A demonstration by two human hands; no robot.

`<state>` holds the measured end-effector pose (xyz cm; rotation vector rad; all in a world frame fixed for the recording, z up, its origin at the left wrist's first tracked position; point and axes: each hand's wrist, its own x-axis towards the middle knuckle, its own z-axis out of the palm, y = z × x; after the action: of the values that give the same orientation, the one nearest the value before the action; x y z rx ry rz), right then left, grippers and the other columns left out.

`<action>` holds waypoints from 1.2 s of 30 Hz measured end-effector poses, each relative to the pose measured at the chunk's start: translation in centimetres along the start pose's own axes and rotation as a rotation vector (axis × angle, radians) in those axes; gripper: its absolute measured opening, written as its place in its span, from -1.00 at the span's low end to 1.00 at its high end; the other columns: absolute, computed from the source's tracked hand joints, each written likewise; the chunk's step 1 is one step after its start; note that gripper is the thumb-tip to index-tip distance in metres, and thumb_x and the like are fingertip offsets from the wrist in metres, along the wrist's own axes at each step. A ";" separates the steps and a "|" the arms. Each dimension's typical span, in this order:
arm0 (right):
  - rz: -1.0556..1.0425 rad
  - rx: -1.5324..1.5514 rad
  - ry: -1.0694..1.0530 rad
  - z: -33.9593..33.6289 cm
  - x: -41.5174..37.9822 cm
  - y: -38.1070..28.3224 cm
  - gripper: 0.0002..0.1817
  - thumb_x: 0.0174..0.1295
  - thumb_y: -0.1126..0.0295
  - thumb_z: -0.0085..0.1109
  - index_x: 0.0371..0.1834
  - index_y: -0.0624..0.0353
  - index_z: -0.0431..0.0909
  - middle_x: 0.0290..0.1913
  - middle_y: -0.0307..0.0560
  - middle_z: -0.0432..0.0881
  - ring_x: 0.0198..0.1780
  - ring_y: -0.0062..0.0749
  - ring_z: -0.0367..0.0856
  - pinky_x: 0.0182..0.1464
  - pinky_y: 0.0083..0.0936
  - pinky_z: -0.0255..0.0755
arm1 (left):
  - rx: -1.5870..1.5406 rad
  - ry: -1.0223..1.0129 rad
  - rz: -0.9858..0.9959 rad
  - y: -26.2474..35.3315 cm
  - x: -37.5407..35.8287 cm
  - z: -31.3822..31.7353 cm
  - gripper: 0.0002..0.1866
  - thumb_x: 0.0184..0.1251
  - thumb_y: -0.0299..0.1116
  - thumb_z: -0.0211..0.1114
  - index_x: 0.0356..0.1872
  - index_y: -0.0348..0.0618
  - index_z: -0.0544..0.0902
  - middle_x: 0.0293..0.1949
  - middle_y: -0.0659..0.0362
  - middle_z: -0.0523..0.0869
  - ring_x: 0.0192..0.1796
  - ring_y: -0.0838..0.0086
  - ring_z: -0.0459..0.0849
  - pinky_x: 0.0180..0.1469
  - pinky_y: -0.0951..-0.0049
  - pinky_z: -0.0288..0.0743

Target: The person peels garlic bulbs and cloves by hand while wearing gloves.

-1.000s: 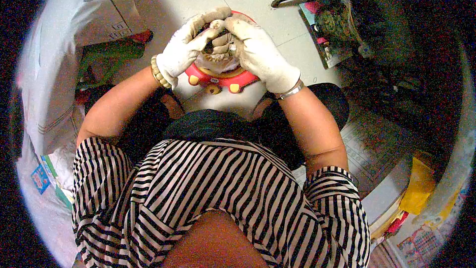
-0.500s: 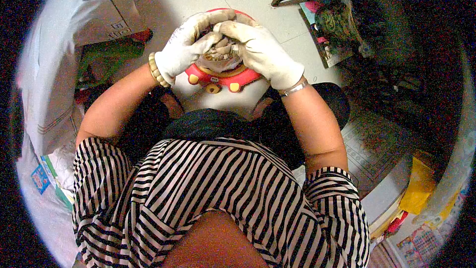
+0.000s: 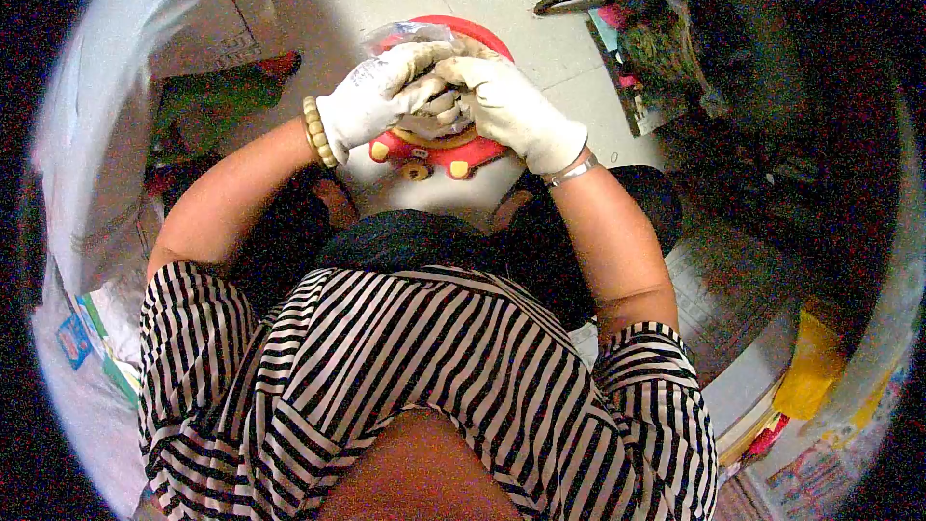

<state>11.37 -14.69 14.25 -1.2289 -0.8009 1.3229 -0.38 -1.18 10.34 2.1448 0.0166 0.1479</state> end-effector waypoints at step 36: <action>0.258 0.087 0.315 2.5 -1.2 2.0 -0.80 0.12 0.51 -0.24 -0.33 0.26 0.44 -0.51 -0.17 0.52 -0.56 -0.55 0.46 -0.50 -0.66 0.36 | -0.132 0.127 0.027 0.2 -1.1 3.2 -0.63 0.29 -0.31 0.04 0.08 -0.22 0.43 -0.13 -0.10 0.54 -0.05 0.03 0.53 0.05 0.22 0.39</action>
<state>8.29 -15.65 13.21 -1.4611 -0.3668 1.3083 -1.08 -4.03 8.72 2.0017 0.0498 0.2929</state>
